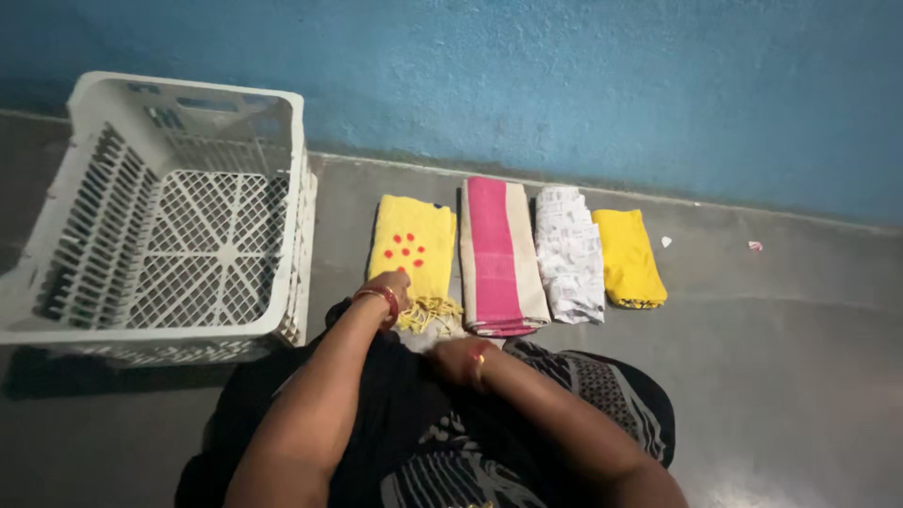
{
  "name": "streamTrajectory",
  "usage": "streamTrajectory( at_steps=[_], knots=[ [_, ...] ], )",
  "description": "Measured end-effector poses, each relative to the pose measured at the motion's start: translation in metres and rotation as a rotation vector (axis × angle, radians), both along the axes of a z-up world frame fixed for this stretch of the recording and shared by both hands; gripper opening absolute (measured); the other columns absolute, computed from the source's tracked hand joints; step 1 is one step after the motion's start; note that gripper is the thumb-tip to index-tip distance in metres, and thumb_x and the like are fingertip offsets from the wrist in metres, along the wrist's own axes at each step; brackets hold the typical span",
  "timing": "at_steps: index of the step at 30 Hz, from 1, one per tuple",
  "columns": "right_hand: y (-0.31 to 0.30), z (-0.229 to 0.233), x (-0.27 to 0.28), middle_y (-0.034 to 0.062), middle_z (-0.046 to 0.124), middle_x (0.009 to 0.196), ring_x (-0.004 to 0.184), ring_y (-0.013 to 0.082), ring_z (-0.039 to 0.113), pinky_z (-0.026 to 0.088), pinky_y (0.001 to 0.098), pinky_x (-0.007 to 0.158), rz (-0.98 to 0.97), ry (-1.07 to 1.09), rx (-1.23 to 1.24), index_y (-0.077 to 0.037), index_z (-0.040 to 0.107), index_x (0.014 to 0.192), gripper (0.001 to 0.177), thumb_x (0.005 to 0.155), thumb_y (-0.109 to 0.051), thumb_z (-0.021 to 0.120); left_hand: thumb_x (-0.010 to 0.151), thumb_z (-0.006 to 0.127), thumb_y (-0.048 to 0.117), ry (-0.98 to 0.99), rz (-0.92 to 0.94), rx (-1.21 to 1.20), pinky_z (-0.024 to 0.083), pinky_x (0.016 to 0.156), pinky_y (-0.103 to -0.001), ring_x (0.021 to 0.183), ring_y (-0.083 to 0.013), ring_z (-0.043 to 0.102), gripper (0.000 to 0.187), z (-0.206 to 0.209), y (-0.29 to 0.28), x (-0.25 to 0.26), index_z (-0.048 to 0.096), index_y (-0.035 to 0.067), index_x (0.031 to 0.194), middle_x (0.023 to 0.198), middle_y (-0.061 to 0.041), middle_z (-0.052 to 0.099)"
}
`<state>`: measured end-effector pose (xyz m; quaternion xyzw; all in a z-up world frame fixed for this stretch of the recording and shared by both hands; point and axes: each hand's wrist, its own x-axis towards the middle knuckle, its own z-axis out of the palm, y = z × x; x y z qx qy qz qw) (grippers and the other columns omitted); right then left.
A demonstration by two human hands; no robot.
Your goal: The person folds several pieces of cloth on the floor and places them into a white plastic basket. The person folds a pink and white striped cloth, a yellow cloth with red dots, a white patterned cloth, and a solid yellow cloth, placing each into the basket after folding.
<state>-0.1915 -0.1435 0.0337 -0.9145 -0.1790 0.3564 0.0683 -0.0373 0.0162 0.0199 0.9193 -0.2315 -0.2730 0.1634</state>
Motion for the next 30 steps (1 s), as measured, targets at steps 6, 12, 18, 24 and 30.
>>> streamTrajectory(
  at_steps=[6,12,18,24,30],
  knots=[
    [-0.032,-0.077,-0.019,0.0244,0.068,0.122,0.113,0.0402,0.066,0.052,0.0473,0.096,-0.056,-0.097,0.18,-0.013,0.06,0.137,0.059,0.078,-0.015,0.063,0.092,0.063,0.02,-0.195,0.178,-0.424,0.052,0.097,-0.048,0.113,-0.0381,0.065,0.029,0.016,0.005,-0.007,0.072,0.014,0.118,0.119,-0.019,0.07],
    [-0.039,-0.121,0.008,0.021,0.071,0.12,0.114,0.0371,0.068,0.054,0.0462,0.096,-0.098,-0.144,0.043,-0.008,0.068,0.123,0.035,0.094,-0.022,0.053,0.09,0.067,0.011,-0.819,0.2,-0.887,0.052,0.103,-0.047,0.118,-0.0353,0.065,0.024,0.047,0.027,-0.022,0.071,0.012,0.114,0.12,-0.013,0.073],
    [-0.024,-0.115,0.013,0.0215,0.07,0.119,0.113,0.0384,0.067,0.055,0.0456,0.095,-0.014,-0.178,-0.016,-0.007,0.066,0.124,0.035,0.097,-0.016,0.045,0.07,0.081,0.02,-0.971,0.542,-0.317,0.022,0.111,-0.068,0.138,-0.0409,0.043,0.053,0.102,0.109,-0.041,0.069,0.01,0.121,0.142,-0.019,0.055],
    [-0.025,-0.118,0.015,0.0218,0.068,0.121,0.116,0.038,0.066,0.054,0.0457,0.096,-0.073,-0.149,-0.035,-0.008,0.066,0.124,0.035,0.098,-0.017,0.044,0.095,0.062,0.021,-0.42,0.728,0.186,0.033,0.116,-0.058,0.113,-0.0306,0.072,0.03,0.108,0.152,-0.06,0.067,0.018,0.124,0.114,-0.014,0.077],
    [-0.026,-0.123,0.014,0.0236,0.068,0.121,0.115,0.0387,0.067,0.054,0.0455,0.096,-0.052,-0.147,-0.033,-0.006,0.066,0.123,0.035,0.096,-0.015,0.046,0.087,0.065,0.019,-0.451,0.676,0.073,0.055,0.092,-0.049,0.106,-0.036,0.07,0.029,0.104,0.174,-0.054,0.069,0.022,0.115,0.108,-0.014,0.075]
  ],
)
